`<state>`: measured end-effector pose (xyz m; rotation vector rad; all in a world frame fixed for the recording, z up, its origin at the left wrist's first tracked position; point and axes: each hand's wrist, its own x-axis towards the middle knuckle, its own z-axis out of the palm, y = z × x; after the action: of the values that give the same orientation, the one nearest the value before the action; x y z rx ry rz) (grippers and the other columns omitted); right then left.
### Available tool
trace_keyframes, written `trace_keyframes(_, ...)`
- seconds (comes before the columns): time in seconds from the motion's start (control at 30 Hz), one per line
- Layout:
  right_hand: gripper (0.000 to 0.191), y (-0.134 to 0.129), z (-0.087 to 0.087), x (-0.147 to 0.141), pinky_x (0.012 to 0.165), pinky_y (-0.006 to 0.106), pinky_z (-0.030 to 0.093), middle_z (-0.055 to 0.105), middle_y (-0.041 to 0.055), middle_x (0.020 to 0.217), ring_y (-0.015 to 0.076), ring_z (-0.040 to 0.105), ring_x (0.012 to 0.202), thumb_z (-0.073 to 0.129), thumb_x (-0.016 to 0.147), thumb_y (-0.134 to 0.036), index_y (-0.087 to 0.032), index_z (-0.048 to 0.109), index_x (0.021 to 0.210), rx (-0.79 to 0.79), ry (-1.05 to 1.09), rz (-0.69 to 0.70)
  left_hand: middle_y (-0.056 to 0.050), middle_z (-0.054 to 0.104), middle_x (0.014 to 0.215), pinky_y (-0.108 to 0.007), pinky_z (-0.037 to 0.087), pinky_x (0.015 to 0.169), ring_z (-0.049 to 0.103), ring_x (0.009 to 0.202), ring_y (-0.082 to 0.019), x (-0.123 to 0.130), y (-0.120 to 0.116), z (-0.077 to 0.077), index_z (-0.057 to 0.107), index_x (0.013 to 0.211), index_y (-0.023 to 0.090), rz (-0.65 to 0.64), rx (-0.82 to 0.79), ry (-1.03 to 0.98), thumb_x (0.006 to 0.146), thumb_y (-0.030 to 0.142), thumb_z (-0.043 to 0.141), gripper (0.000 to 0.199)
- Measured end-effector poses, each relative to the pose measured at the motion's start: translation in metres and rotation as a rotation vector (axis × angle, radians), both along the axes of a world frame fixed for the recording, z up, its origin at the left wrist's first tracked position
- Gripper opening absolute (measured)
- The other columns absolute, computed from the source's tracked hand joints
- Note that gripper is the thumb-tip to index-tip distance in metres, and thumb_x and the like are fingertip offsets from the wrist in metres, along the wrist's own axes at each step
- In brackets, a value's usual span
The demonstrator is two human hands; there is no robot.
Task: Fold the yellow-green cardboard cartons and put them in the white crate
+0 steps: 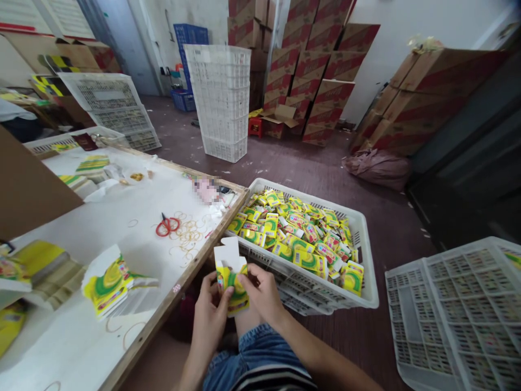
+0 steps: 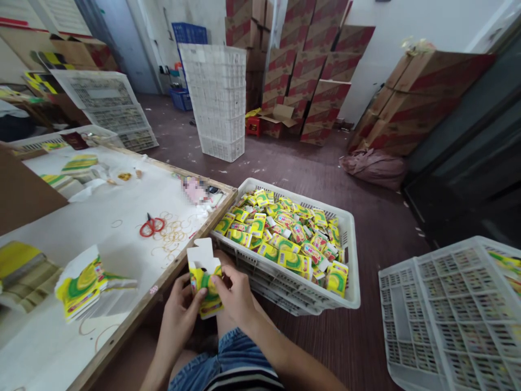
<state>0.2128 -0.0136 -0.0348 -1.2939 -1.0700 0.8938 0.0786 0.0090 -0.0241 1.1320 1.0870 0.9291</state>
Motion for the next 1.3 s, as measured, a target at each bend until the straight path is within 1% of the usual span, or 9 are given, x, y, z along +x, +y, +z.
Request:
trace_keyframes(0.17, 0.038, 0.001, 0.005, 0.014, 0.058, 0.025, 0.044, 0.067, 0.0026, 0.089, 0.0134, 0.055, 0.062, 0.064, 0.082, -0.033, -0.023, 0.050, 0.116, 0.085, 0.115, 0.100, -0.010, 0.070, 0.109, -0.037, 0.057, 0.078, 0.070, 0.096, -0.025, -0.005, 0.000, 0.012, 0.027, 0.135, 0.026, -0.153, 0.043, -0.074, 0.077, 0.037, 0.069, 0.072)
trace_keyframes(0.37, 0.025, -0.005, 0.017, 0.032, 0.057, 0.024, 0.040, 0.059, -0.0007, 0.073, 0.0128, 0.052, 0.062, 0.058, 0.087, -0.044, -0.020, 0.062, 0.092, 0.049, 0.058, 0.320, -0.007, 0.073, 0.097, -0.033, 0.056, 0.074, 0.071, 0.087, -0.025, -0.017, -0.003, 0.025, 0.046, 0.119, 0.024, -0.369, -0.038, -0.098, 0.077, 0.030, 0.072, 0.050)
trace_keyframes(0.53, 0.037, -0.009, 0.021, 0.037, 0.057, 0.025, 0.040, 0.057, 0.0001, 0.067, 0.0138, 0.052, 0.062, 0.051, 0.091, -0.047, -0.018, 0.060, 0.070, 0.047, -0.100, 0.288, -0.003, 0.073, 0.090, -0.029, 0.056, 0.067, 0.070, 0.073, -0.020, -0.014, -0.007, 0.014, 0.049, 0.109, 0.026, -0.373, -0.075, -0.151, 0.074, 0.028, 0.074, 0.043)
trace_keyframes(0.67, 0.030, -0.006, 0.014, 0.035, 0.061, 0.026, 0.044, 0.060, -0.0015, 0.071, 0.0149, 0.057, 0.065, 0.057, 0.089, -0.043, -0.021, 0.059, 0.109, 0.061, -0.007, 0.202, -0.009, 0.072, 0.105, -0.035, 0.057, 0.075, 0.071, 0.089, -0.024, -0.010, -0.007, 0.012, 0.027, 0.140, 0.029, -0.352, -0.088, -0.156, 0.074, 0.031, 0.075, 0.081)
trace_keyframes(0.73, 0.035, -0.006, 0.012, 0.037, 0.066, 0.027, 0.047, 0.063, -0.0003, 0.076, 0.0162, 0.060, 0.071, 0.057, 0.090, -0.045, -0.023, 0.058, 0.118, 0.085, -0.010, 0.209, -0.011, 0.072, 0.106, -0.036, 0.057, 0.077, 0.070, 0.093, -0.026, -0.009, -0.006, 0.015, 0.036, 0.137, 0.026, -0.367, -0.086, -0.115, 0.074, 0.033, 0.074, 0.074)
trace_keyframes(0.87, 0.045, -0.009, 0.018, 0.048, 0.084, 0.036, 0.048, 0.063, 0.0071, 0.093, 0.0214, 0.060, 0.092, 0.046, 0.092, -0.057, -0.021, 0.075, 0.094, 0.176, -0.132, 0.240, -0.009, 0.072, 0.108, -0.033, 0.057, 0.075, 0.071, 0.089, -0.025, -0.006, -0.006, 0.018, 0.058, 0.116, 0.022, -0.312, -0.026, -0.017, 0.074, 0.035, 0.073, 0.046)
trace_keyframes(0.97, 0.039, -0.014, 0.026, 0.052, 0.076, 0.033, 0.049, 0.064, 0.0045, 0.089, 0.0194, 0.060, 0.083, 0.056, 0.088, -0.052, -0.021, 0.071, 0.105, 0.048, -0.103, 0.319, -0.009, 0.071, 0.112, -0.031, 0.056, 0.075, 0.071, 0.089, -0.024, -0.002, -0.008, 0.017, 0.061, 0.115, 0.021, -0.265, 0.038, 0.051, 0.073, 0.032, 0.073, 0.045)
trace_keyframes(1.1, 0.030, -0.017, 0.031, 0.050, 0.055, 0.022, 0.040, 0.056, -0.0065, 0.062, 0.0123, 0.053, 0.056, 0.063, 0.081, -0.024, -0.021, 0.061, 0.111, -0.143, -0.200, 0.322, -0.011, 0.071, 0.113, -0.033, 0.055, 0.082, 0.069, 0.099, -0.026, 0.004, -0.009, 0.017, 0.059, 0.119, 0.020, -0.317, 0.052, 0.053, 0.077, 0.032, 0.069, 0.045)
trace_keyframes(1.3, 0.028, -0.017, 0.019, 0.046, 0.049, 0.021, 0.032, 0.047, -0.0111, 0.052, 0.0101, 0.044, 0.045, 0.065, 0.079, -0.021, -0.021, 0.055, 0.106, -0.119, -0.322, 0.200, -0.012, 0.073, 0.108, -0.035, 0.057, 0.078, 0.071, 0.092, -0.026, 0.007, -0.005, 0.018, 0.054, 0.120, 0.018, -0.318, -0.051, -0.098, 0.073, 0.031, 0.073, 0.052)
